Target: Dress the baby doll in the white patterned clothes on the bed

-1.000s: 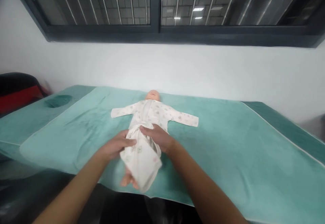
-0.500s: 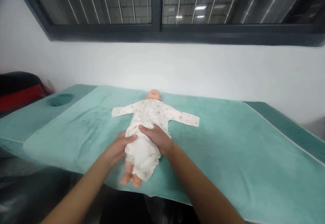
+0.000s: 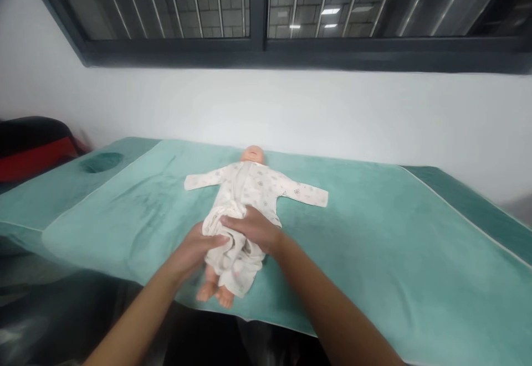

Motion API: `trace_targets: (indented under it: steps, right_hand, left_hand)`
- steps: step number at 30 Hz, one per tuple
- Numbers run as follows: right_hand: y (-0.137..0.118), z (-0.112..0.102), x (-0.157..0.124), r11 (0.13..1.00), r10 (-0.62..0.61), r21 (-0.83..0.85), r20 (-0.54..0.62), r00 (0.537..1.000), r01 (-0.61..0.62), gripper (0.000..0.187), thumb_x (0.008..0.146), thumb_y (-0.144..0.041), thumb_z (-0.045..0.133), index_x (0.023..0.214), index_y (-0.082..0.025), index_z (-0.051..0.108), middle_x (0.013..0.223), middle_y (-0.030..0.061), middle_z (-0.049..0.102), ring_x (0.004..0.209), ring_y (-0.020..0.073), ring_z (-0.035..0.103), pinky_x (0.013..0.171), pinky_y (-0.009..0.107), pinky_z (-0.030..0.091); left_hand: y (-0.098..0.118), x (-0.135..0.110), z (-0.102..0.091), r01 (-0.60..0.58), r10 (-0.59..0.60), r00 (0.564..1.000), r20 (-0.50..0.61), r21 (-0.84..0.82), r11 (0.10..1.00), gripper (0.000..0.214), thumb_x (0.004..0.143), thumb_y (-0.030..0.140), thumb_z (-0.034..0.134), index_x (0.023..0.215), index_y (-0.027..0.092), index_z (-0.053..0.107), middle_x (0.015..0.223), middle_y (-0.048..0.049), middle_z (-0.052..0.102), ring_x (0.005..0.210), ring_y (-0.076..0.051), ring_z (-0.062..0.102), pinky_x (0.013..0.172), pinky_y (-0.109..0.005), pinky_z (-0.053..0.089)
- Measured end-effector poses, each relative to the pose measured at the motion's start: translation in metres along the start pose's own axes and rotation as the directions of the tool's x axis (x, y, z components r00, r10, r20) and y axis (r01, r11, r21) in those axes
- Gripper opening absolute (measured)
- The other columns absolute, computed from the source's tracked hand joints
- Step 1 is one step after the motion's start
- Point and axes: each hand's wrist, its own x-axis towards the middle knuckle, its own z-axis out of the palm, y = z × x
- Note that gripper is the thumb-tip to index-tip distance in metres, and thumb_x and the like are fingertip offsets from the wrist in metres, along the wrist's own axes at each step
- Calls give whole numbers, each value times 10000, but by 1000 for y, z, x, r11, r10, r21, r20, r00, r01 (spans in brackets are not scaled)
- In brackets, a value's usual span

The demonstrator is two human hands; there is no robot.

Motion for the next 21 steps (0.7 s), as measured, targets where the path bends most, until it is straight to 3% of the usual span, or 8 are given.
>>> trace_targets:
  steps: [4,9,12,14,17,19,21]
  right_hand:
    - [-3,4,-5,983,-19,-181,65,998,31,470,769,-524,707,1093,-184,692,1042,64,713,1026,243,645,882,361,502]
    - [-1,5,-3,927,-46,-360,156,987,100,416,831,-528,629,1042,-176,699,1048,52,717,994,225,652,861,340,494]
    - [1,9,2,827,-86,-529,211,974,188,324,865,-473,596,976,-186,696,982,25,725,921,194,655,791,291,479]
    - [2,14,4,725,-85,-647,255,963,235,289,858,-462,599,902,-192,689,913,6,724,849,174,648,715,261,456]
    - [4,23,5,552,-25,-804,249,968,221,349,768,-541,670,754,-192,669,779,-2,700,720,167,613,589,257,378]
    - [6,29,5,418,18,-883,244,970,214,396,728,-590,684,719,-195,660,723,0,679,673,166,594,549,261,326]
    - [6,34,5,262,64,-935,263,963,238,429,727,-630,665,742,-201,658,707,3,670,659,169,595,533,261,302]
  left_hand:
    - [-5,2,-3,-164,125,954,-274,-121,979,430,677,258,803,1069,157,657,923,-57,718,858,-211,676,769,-282,513]
    - [-9,-18,0,-103,49,957,-285,-179,978,529,692,305,791,1166,129,633,986,-110,715,842,-237,685,739,-300,527]
    - [-16,-38,11,-66,-12,919,-393,-184,981,643,694,392,782,1246,118,598,907,-122,723,730,-249,691,633,-312,530]
    - [-28,-50,18,-70,-44,857,-514,-201,977,658,675,427,787,1235,134,605,894,-111,727,734,-259,696,628,-324,539]
    - [-54,-61,21,-97,-65,701,-711,-185,978,578,616,407,825,1100,136,661,886,-101,736,822,-275,704,718,-340,559]
    - [-72,-67,15,-96,-82,609,-789,-176,980,537,595,383,836,1045,138,674,854,-97,740,837,-284,707,762,-357,564]
    - [-86,-72,7,-70,-132,554,-822,-204,976,510,590,350,834,1029,141,677,833,-94,742,842,-297,711,789,-380,566]
